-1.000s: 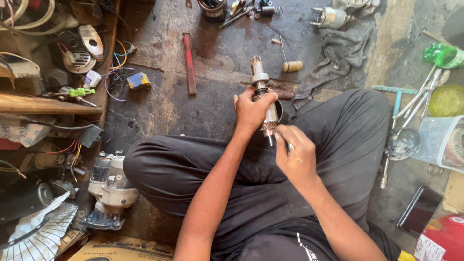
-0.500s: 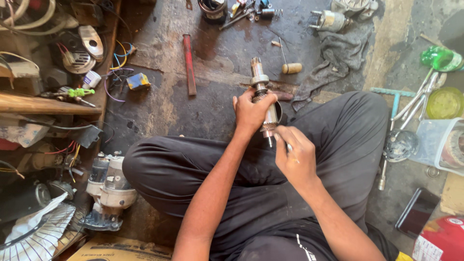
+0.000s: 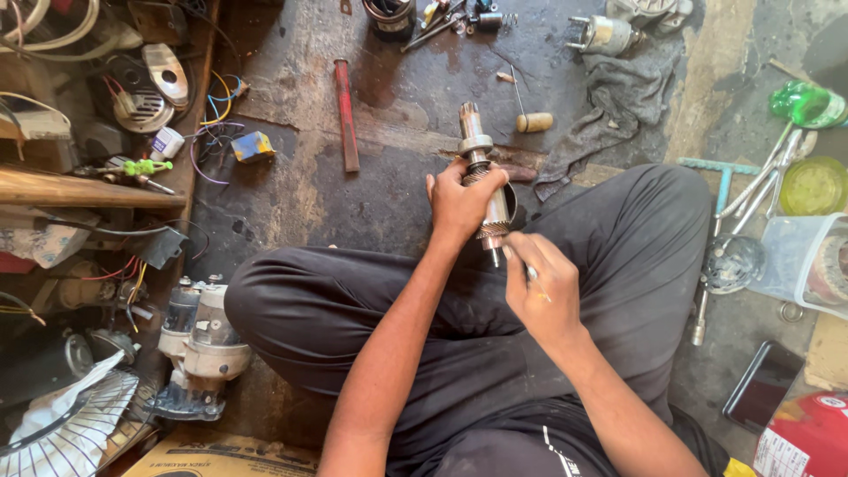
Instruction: The person sits on the workshop floor holding an electric motor armature assembly and works on its shaft, using a small punch-like tool and a wooden mallet to tap and seat components onto the assembly, repeatedly repositioning the part between taps.
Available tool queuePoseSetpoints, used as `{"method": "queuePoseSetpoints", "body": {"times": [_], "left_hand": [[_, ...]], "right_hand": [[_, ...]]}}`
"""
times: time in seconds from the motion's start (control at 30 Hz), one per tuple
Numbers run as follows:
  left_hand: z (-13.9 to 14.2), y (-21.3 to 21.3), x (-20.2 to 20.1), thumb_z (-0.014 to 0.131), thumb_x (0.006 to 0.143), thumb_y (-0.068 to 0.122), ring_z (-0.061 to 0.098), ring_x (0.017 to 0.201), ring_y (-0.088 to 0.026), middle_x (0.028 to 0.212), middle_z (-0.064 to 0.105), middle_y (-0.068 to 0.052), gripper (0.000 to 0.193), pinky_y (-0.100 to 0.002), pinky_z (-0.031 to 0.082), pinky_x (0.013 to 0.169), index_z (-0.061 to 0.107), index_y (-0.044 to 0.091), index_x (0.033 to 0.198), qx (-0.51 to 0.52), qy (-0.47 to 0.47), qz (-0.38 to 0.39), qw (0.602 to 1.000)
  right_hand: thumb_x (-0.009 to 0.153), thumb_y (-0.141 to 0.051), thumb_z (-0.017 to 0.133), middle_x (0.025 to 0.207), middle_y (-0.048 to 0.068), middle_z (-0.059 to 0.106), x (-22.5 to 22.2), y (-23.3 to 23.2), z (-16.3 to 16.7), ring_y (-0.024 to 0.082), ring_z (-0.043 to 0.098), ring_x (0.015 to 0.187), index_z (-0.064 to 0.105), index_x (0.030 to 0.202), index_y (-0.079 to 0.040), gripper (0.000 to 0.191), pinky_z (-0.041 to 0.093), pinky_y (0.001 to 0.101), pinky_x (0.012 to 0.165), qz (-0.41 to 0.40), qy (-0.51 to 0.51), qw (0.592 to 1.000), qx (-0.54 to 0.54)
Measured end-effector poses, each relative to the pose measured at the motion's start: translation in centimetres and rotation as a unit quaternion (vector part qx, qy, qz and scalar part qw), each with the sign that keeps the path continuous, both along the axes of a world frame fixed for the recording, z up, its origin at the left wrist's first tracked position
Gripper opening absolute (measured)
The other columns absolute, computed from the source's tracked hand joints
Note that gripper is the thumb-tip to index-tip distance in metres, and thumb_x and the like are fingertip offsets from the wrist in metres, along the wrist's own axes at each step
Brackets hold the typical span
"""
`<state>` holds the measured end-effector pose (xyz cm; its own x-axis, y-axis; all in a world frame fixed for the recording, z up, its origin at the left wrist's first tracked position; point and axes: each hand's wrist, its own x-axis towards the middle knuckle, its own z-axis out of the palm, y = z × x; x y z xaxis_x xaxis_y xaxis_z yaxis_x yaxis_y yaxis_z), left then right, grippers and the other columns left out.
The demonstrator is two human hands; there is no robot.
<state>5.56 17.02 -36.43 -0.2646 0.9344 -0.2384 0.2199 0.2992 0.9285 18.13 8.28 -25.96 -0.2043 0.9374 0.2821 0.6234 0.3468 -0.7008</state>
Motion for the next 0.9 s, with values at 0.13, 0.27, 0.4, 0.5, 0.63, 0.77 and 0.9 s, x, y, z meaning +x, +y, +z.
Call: {"method": "queuePoseSetpoints", "body": {"times": [0.13,0.27,0.4,0.5,0.63,0.77,0.9], "left_hand": [[-0.1,0.0,0.0,0.071,0.073,0.048,0.07,0.103,-0.024,0.093,0.079,-0.003,0.036,-0.053,0.006,0.126,0.078,0.018,0.092,-0.015,-0.009,-0.003,1.0],[-0.2,-0.2,0.0,0.072,0.073,0.047,0.07,0.104,-0.024,0.095,0.078,-0.002,0.035,-0.054,0.006,0.124,0.077,0.018,0.092,-0.006,-0.003,0.0,1.0],[-0.3,-0.1,-0.1,0.071,0.073,0.047,0.07,0.102,-0.023,0.094,0.078,-0.001,0.035,-0.055,0.003,0.124,0.078,0.017,0.089,-0.011,-0.008,-0.003,1.0],[-0.7,0.1,-0.2,0.074,0.074,0.045,0.072,0.096,-0.021,0.089,0.079,-0.002,0.033,-0.052,0.008,0.124,0.078,0.016,0.089,0.001,0.001,-0.004,1.0],[-1.5,0.6,-0.3,0.076,0.074,0.044,0.074,0.083,-0.017,0.082,0.078,0.0,0.032,-0.046,0.031,0.117,0.077,0.018,0.092,-0.02,-0.031,0.002,0.999],[-2.0,1.2,-0.3,0.075,0.076,0.044,0.074,0.085,-0.016,0.086,0.078,0.001,0.032,-0.045,0.041,0.113,0.076,0.018,0.094,-0.006,-0.057,0.004,0.998],[-1.8,1.5,-0.7,0.074,0.075,0.043,0.072,0.098,-0.022,0.091,0.079,-0.003,0.033,-0.053,0.01,0.122,0.077,0.016,0.093,0.017,-0.01,-0.003,1.0]], "right_hand": [[0.091,0.008,0.062,0.092,0.017,0.066,-0.1,0.1,0.0,0.036,0.067,0.081,0.064,0.106,0.003,0.016,0.053,0.0397,0.07,0.005,0.021,1.0,0.003],[0.093,0.007,0.064,0.09,0.017,0.066,0.0,0.1,-0.4,0.036,0.066,0.079,0.064,0.104,0.002,0.011,0.052,0.0396,0.069,-0.002,0.019,1.0,-0.01],[0.092,0.006,0.064,0.088,0.017,0.065,0.5,-0.6,-1.1,0.036,0.065,0.077,0.065,0.102,0.002,0.011,0.051,0.0399,0.068,0.0,0.002,1.0,-0.022],[0.092,0.004,0.065,0.087,0.016,0.065,0.8,-0.9,-1.9,0.034,0.065,0.074,0.066,0.1,0.003,0.008,0.051,0.0386,0.066,-0.001,0.008,0.998,-0.056],[0.093,0.001,0.066,0.081,0.012,0.067,0.9,-0.2,-2.3,0.023,0.065,0.064,0.07,0.097,0.002,0.006,0.051,0.0341,0.059,-0.045,0.037,0.992,-0.115],[0.099,-0.002,0.065,0.09,0.009,0.068,0.8,1.0,-2.0,0.016,0.068,0.074,0.068,0.102,0.003,0.007,0.057,0.0271,0.066,-0.052,0.139,0.977,-0.153],[0.097,-0.001,0.066,0.099,0.011,0.069,0.3,1.8,-1.6,0.018,0.071,0.082,0.068,0.104,0.004,0.008,0.058,0.0274,0.074,-0.006,0.11,0.988,-0.103]]}}
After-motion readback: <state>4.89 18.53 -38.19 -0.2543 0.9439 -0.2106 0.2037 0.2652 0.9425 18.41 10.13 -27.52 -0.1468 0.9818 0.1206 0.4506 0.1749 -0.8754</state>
